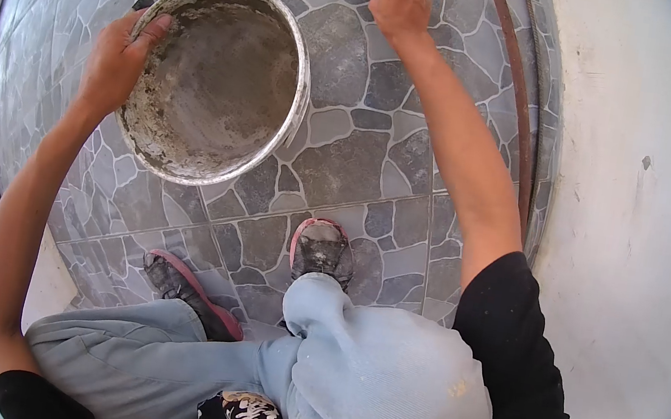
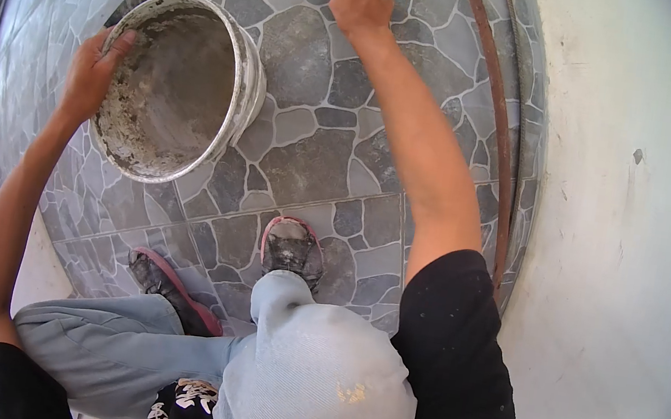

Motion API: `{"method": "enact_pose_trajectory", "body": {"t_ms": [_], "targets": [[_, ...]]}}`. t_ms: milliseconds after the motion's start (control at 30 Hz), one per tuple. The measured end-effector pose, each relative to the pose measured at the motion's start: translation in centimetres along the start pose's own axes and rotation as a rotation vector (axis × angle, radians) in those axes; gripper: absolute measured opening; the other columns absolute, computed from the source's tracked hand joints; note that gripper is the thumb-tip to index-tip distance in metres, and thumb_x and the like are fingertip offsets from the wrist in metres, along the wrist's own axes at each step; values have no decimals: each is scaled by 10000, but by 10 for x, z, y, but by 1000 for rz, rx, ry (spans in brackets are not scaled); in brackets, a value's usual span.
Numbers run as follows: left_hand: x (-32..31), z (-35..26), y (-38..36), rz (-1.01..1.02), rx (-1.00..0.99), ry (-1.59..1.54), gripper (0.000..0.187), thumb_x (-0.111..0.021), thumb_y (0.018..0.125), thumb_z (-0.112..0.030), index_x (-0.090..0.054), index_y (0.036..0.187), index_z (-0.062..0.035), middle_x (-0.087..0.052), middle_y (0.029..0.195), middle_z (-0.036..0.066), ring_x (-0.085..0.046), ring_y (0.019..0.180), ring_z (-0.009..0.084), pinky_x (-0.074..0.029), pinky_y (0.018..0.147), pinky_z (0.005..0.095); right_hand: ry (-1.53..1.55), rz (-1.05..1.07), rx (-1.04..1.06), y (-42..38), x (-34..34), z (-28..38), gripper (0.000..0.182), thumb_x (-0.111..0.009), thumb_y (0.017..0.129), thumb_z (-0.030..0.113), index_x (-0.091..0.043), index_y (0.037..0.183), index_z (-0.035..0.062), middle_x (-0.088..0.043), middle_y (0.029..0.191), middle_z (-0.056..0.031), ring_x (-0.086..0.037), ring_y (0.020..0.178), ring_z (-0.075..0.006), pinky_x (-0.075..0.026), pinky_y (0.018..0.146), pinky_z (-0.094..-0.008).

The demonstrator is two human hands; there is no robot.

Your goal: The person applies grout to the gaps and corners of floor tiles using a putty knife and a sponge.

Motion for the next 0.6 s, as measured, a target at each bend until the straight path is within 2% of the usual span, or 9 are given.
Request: {"method": "enact_pose_trajectory", "body": {"t_ms": [33, 100, 200, 300, 367, 433, 500, 567, 600], "targets": [[-1, 0, -2, 14, 25, 7, 410, -578, 1028, -369, -691, 1162, 1, -715, 909, 191, -663, 860, 284, -488, 833, 391, -85, -27, -62, 7, -5, 8, 241, -646, 883, 162, -759, 1088, 222, -670, 1106, -78, -597, 1030, -293, -447, 879, -464], [3, -5, 3, 7, 29, 18, 411, -577, 1029, -369, -689, 1165, 2, -718, 914, 189, -665, 864, 274, -489, 834, 392, 89, 117, 37, -28, 13, 38, 274, -655, 910, 167, -747, 1166, 190, -654, 1149, -116, -596, 1066, -314, -456, 891, -445], [4, -5, 0, 15, 24, 90, 409, -577, 1030, -368, -688, 1173, -1, -720, 919, 183, -666, 863, 253, -491, 837, 393, 362, 404, 243, -153, 82, 74, 448, -716, 727, 11, -746, 1144, 176, -648, 1111, -68, -595, 1084, -272, -433, 920, -423], [1, -8, 0, 31, 23, 54, 410, -581, 1028, -366, -686, 1178, 1, -724, 930, 183, -667, 863, 252, -493, 839, 396, 402, 477, 278, -167, 116, 47, 421, -690, 719, 16, -748, 1099, 188, -639, 1047, -32, -572, 1088, -248, -424, 896, -408], [1, -2, 3, 23, 1, 64, 408, -581, 1030, -367, -690, 1176, -2, -732, 942, 175, -664, 861, 258, -492, 844, 394, 195, 296, 206, -118, 91, 17, 415, -697, 757, 28, -743, 1131, 200, -662, 1148, -59, -580, 1108, -273, -434, 919, -435], [1, 0, 4, 26, -15, 82, 412, -581, 1034, -370, -693, 1175, 0, -737, 953, 157, -657, 866, 248, -489, 855, 383, 27, 98, 42, -60, 55, -8, 333, -663, 819, 75, -736, 1119, 199, -665, 1166, -73, -578, 1104, -281, -441, 917, -448], [2, 4, 5, 16, -35, 111, 411, -574, 1042, -366, -688, 1187, 1, -736, 960, 140, -648, 872, 226, -486, 860, 372, -8, 115, -138, -36, 35, -6, 287, -623, 865, 101, -725, 1120, 184, -664, 1179, -92, -581, 1088, -293, -446, 930, -450], [2, 9, 4, 31, -70, 85, 411, -568, 1045, -363, -683, 1193, 3, -733, 973, 149, -652, 884, 230, -485, 859, 375, 72, 140, -19, -60, 55, 16, 260, -605, 863, 105, -715, 1095, 145, -646, 1133, -110, -585, 1069, -294, -443, 932, -447], [1, 11, 6, 30, -70, 54, 412, -562, 1048, -359, -677, 1199, 6, -730, 986, 158, -656, 896, 234, -484, 858, 377, 208, 170, 96, -89, 73, 21, 286, -623, 835, 71, -712, 1098, 139, -643, 1171, -107, -585, 1099, -297, -443, 944, -428]]}}
Point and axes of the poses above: each hand's wrist, its own y-axis towards the middle knuckle, its own x-axis out of the back of the hand, z = x × y, the point moved 6 cm from there along y, towards the middle knuckle
